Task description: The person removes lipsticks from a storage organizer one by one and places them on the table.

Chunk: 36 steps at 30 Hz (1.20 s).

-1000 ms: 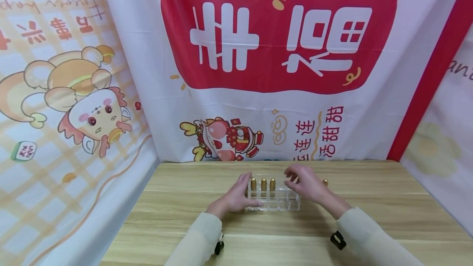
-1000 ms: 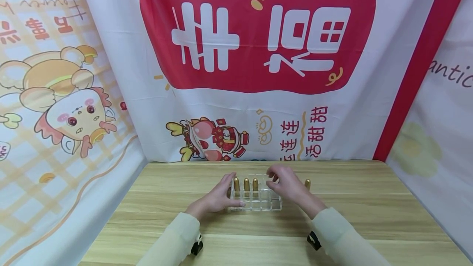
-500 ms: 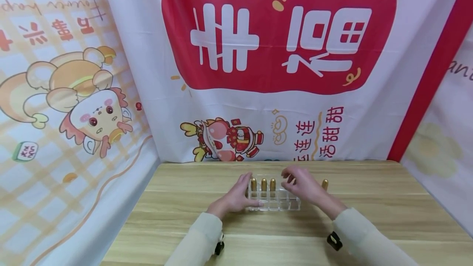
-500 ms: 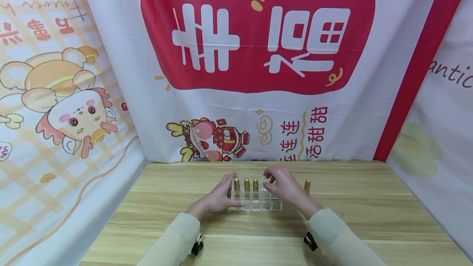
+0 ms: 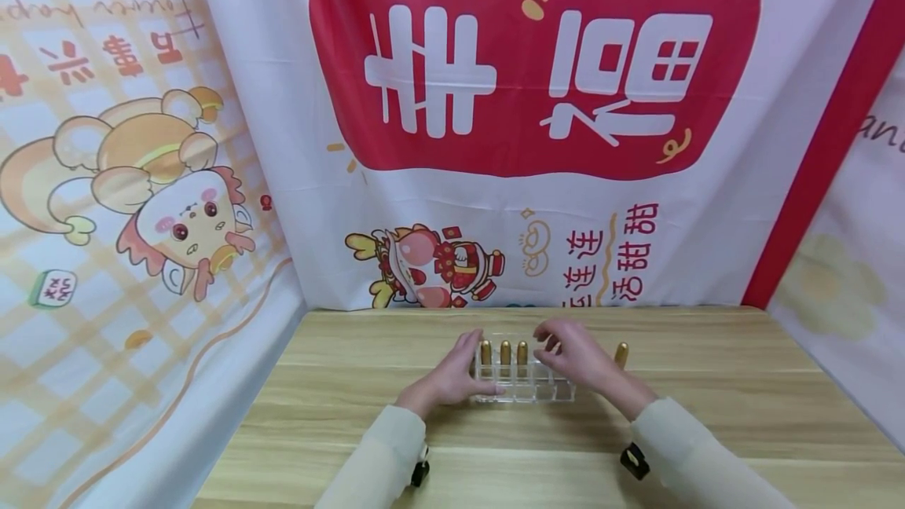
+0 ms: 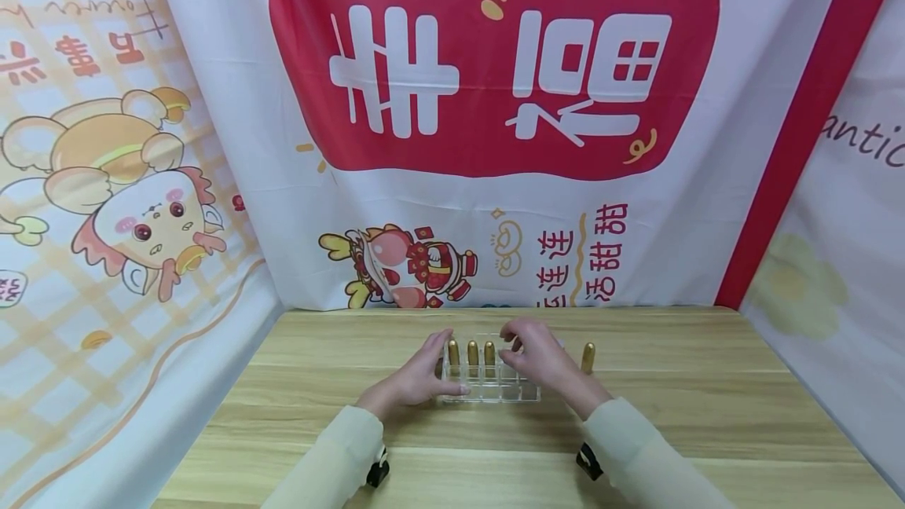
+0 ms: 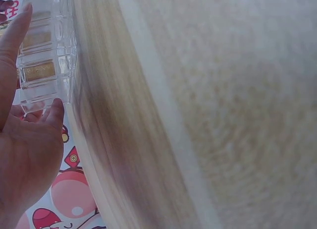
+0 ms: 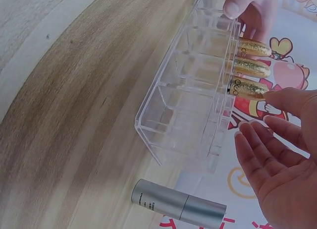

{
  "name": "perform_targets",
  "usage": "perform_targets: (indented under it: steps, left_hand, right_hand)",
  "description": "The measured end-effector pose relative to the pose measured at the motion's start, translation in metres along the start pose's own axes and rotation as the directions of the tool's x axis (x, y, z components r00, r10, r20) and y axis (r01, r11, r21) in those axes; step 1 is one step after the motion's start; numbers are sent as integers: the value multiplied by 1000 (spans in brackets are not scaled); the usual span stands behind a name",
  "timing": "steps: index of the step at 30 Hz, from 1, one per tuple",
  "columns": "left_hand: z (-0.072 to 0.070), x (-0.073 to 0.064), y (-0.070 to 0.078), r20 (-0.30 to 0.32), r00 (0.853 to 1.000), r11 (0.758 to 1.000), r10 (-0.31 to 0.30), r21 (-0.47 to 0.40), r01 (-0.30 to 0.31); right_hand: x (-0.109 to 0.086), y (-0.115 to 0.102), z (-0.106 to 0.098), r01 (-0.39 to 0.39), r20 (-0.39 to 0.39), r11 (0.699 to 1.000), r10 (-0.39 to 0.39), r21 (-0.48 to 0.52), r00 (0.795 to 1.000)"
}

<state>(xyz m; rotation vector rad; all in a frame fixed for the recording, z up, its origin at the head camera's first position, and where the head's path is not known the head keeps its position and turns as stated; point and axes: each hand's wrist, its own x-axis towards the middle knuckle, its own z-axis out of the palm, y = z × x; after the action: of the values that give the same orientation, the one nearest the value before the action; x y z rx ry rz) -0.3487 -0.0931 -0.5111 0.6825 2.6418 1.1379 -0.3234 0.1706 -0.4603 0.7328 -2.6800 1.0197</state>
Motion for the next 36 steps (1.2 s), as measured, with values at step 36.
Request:
perform_targets:
  steps: [36]
  left_hand:
    - [1,-1,0,-9,1000,1000,12,15,-12]
  right_hand:
    - [11,-6,17,-13,36,1000,12,6,999]
